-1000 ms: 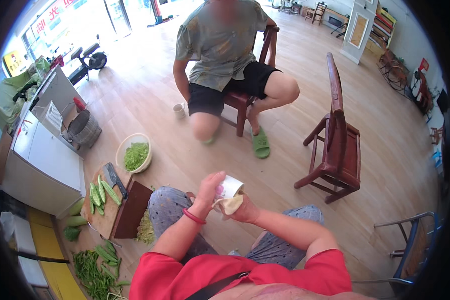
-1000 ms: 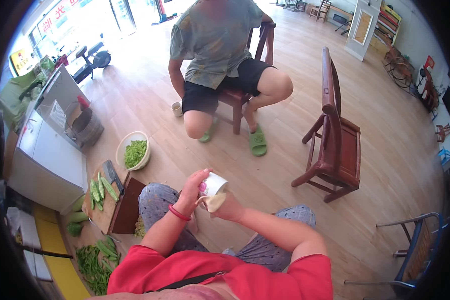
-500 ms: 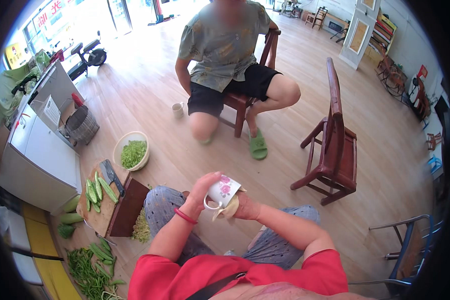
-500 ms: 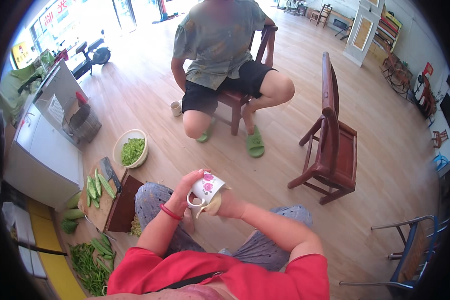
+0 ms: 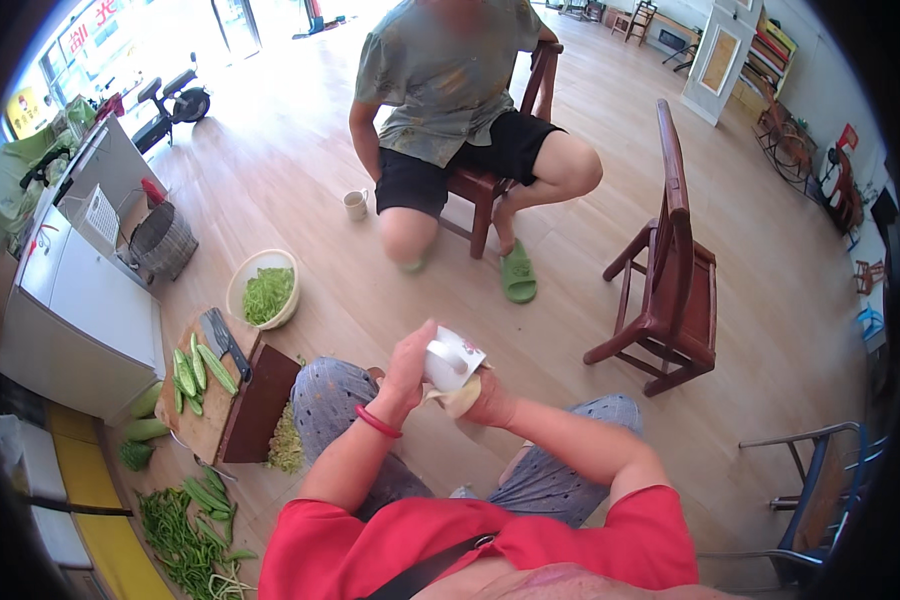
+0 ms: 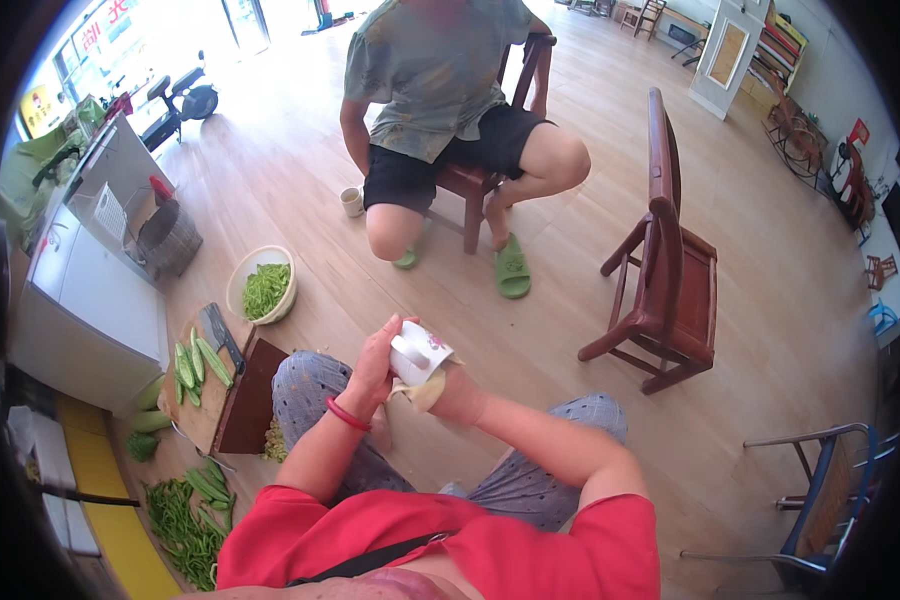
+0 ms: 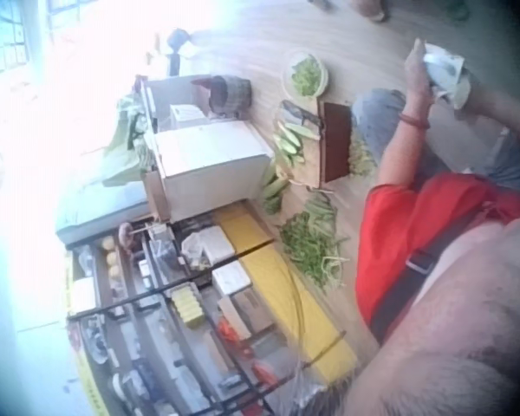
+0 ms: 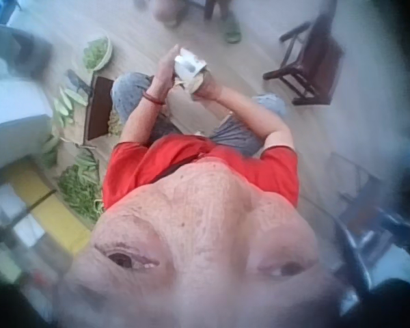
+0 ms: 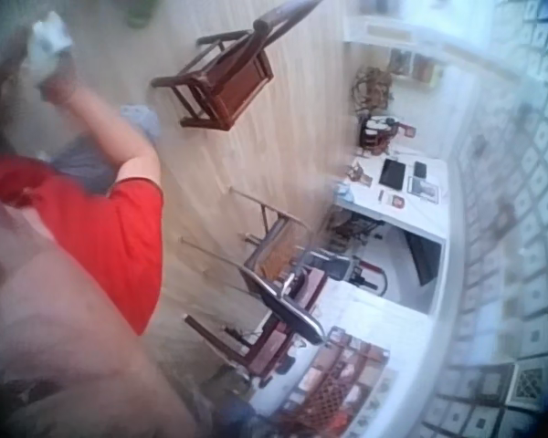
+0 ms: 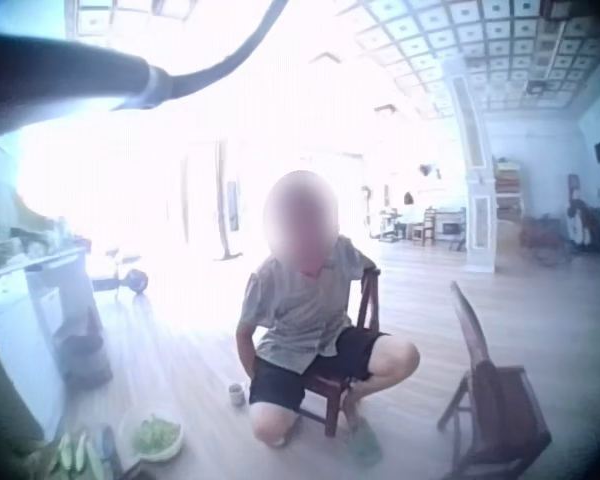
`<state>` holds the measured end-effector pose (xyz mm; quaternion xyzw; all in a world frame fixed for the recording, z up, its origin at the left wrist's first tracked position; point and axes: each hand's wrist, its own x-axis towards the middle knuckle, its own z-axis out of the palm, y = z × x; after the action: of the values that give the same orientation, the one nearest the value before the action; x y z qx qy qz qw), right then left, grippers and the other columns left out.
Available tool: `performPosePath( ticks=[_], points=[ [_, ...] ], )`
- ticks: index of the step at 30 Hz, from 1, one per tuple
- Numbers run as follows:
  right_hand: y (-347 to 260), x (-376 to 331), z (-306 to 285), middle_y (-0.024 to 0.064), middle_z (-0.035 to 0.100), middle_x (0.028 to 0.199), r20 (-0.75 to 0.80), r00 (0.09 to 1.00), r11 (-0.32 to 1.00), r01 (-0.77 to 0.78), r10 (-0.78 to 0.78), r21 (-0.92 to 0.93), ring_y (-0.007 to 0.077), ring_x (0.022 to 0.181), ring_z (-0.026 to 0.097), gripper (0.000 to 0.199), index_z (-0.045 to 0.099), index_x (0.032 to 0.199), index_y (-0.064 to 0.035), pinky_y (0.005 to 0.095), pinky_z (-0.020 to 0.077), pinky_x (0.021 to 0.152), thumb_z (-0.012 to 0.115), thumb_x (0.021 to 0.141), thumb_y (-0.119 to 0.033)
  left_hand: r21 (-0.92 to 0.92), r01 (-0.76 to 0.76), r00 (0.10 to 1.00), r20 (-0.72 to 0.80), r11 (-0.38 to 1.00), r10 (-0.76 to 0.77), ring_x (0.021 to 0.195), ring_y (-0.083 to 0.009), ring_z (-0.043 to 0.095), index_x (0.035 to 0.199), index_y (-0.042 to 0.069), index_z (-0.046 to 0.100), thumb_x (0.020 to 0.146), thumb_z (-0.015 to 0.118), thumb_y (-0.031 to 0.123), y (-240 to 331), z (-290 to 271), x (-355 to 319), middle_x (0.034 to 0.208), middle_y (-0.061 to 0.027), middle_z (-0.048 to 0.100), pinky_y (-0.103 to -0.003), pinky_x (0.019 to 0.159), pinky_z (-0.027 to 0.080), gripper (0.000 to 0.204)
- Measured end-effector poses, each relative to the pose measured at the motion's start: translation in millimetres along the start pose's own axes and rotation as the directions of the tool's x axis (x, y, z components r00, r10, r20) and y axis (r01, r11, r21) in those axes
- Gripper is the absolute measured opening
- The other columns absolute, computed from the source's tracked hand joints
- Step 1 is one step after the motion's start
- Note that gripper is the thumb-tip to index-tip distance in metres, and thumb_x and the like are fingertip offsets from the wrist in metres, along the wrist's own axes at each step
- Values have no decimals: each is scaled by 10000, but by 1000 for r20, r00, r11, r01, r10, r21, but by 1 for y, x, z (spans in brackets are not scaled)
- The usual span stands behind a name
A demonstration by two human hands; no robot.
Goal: The person sits on the floor and repeatedly wipes a white ceramic cup with a yellow cloth. The person holds the cup in one hand and uses the cloth to wipe the exterior and interior surfaces continuously.
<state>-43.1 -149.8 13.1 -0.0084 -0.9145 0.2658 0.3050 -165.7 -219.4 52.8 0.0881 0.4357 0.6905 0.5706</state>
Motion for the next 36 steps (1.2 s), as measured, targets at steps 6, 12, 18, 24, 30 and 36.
performPosePath(
  ticks=[6,12,18,24,30,36],
  points=[
    [-23,13,-23,29,603,982,79,703,258,-360,706,897,112,893,578,287,549,1080,-13,277,481,773,604,830,-144,-16,-157,987,37,988,157,959,-204,578,1175,-29,500,934,463,303,-7,4,-8,1032,-77,595,-324,839,469,411],
    [-21,10,-14,69,639,928,-87,963,898,-202,254,390,208,816,622,195,612,969,-68,335,497,712,611,802,-168,-87,-47,998,35,995,51,804,-170,597,978,4,566,899,509,236,-9,-5,5,884,-77,610,-312,749,486,252],
    [-15,18,-31,69,635,936,57,962,842,-261,267,473,223,840,624,239,609,1023,-86,337,493,738,623,798,-166,19,-116,991,66,993,114,898,-172,590,1099,11,528,906,503,296,-7,0,-4,994,-80,595,-317,777,493,345],
    [-16,17,-28,24,528,1103,237,735,79,-368,636,927,116,1012,514,435,428,1236,-39,278,444,865,613,853,-132,71,-154,983,111,985,146,960,-193,581,1176,16,502,900,496,345,-1,4,-7,1071,-90,577,-339,807,501,430],
    [-8,15,-34,28,536,1106,267,774,288,-496,574,819,116,1024,505,411,460,1210,-39,294,431,884,616,862,-192,63,-137,990,-7,989,137,922,-198,593,1129,38,546,890,486,358,-7,-5,3,1028,-84,600,-353,768,504,404],
    [-12,7,-52,100,608,1026,35,949,919,-313,314,240,206,962,578,312,579,1061,-58,311,435,864,652,820,-242,-51,-137,979,-159,989,127,885,-187,605,1064,84,572,890,467,406,0,-10,4,1006,-63,615,-363,733,502,381]
  ],
)
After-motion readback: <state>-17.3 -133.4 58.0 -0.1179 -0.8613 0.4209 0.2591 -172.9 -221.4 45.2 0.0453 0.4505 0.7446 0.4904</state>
